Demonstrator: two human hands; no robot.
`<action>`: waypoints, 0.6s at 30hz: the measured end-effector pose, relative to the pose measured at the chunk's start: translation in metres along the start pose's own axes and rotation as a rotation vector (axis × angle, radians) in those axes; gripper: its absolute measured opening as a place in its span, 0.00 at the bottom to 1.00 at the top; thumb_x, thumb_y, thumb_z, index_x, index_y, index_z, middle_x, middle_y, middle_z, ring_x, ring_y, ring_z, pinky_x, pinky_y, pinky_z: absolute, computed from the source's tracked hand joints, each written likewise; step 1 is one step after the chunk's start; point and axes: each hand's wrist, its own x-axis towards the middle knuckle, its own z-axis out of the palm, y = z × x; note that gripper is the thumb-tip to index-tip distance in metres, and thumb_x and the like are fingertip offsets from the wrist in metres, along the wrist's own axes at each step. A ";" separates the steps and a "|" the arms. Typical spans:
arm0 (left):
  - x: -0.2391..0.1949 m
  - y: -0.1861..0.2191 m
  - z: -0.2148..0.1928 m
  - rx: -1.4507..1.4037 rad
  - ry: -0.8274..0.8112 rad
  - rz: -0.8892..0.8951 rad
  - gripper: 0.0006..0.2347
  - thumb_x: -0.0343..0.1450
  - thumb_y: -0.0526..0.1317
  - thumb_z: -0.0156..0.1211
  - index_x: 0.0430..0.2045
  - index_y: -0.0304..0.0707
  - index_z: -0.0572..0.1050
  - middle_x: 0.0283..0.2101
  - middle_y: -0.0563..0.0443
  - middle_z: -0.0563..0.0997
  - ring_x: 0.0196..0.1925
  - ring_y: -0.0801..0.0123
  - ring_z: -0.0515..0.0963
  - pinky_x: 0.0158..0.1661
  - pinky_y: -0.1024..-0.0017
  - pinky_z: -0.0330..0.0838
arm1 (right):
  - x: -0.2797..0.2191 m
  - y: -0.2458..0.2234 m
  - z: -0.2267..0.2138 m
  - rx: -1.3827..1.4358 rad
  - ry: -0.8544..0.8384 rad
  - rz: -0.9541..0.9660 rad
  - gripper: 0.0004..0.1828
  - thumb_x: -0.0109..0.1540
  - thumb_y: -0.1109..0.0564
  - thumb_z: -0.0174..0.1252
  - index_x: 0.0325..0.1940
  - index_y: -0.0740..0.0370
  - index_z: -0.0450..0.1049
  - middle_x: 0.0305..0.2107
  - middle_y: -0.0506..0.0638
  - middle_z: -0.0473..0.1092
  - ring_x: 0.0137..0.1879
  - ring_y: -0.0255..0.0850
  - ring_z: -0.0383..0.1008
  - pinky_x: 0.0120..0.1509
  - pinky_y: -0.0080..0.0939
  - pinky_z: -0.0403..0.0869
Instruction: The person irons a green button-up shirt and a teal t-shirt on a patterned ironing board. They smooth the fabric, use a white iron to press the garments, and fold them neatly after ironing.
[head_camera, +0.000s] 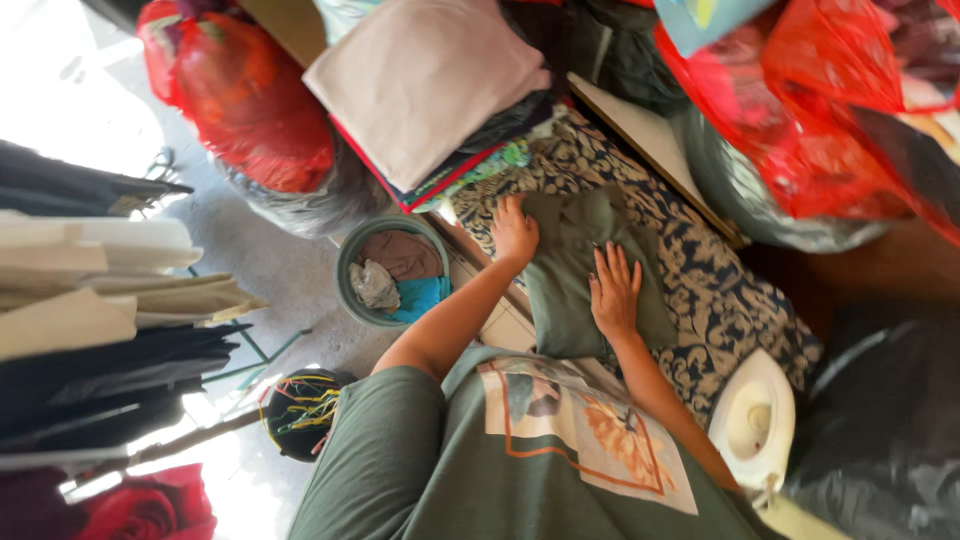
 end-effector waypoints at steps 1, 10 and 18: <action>-0.003 0.010 -0.003 0.017 0.017 0.081 0.22 0.66 0.36 0.59 0.57 0.42 0.67 0.61 0.38 0.70 0.63 0.43 0.69 0.59 0.48 0.63 | -0.004 -0.002 -0.003 -0.030 0.021 -0.007 0.27 0.71 0.52 0.47 0.76 0.56 0.62 0.75 0.56 0.54 0.81 0.54 0.50 0.81 0.66 0.43; 0.024 0.058 0.034 0.079 -0.219 0.601 0.09 0.75 0.44 0.61 0.47 0.47 0.74 0.56 0.51 0.79 0.61 0.55 0.75 0.64 0.53 0.63 | -0.006 -0.019 -0.006 -0.023 -0.043 -0.012 0.30 0.71 0.47 0.50 0.77 0.57 0.59 0.76 0.62 0.49 0.80 0.58 0.48 0.80 0.69 0.44; 0.039 0.095 0.100 0.416 -0.403 0.290 0.26 0.61 0.60 0.68 0.41 0.39 0.77 0.44 0.45 0.81 0.51 0.52 0.77 0.48 0.49 0.65 | -0.013 -0.008 -0.017 -0.052 0.102 0.104 0.29 0.69 0.44 0.53 0.71 0.58 0.62 0.72 0.58 0.56 0.78 0.54 0.55 0.80 0.68 0.46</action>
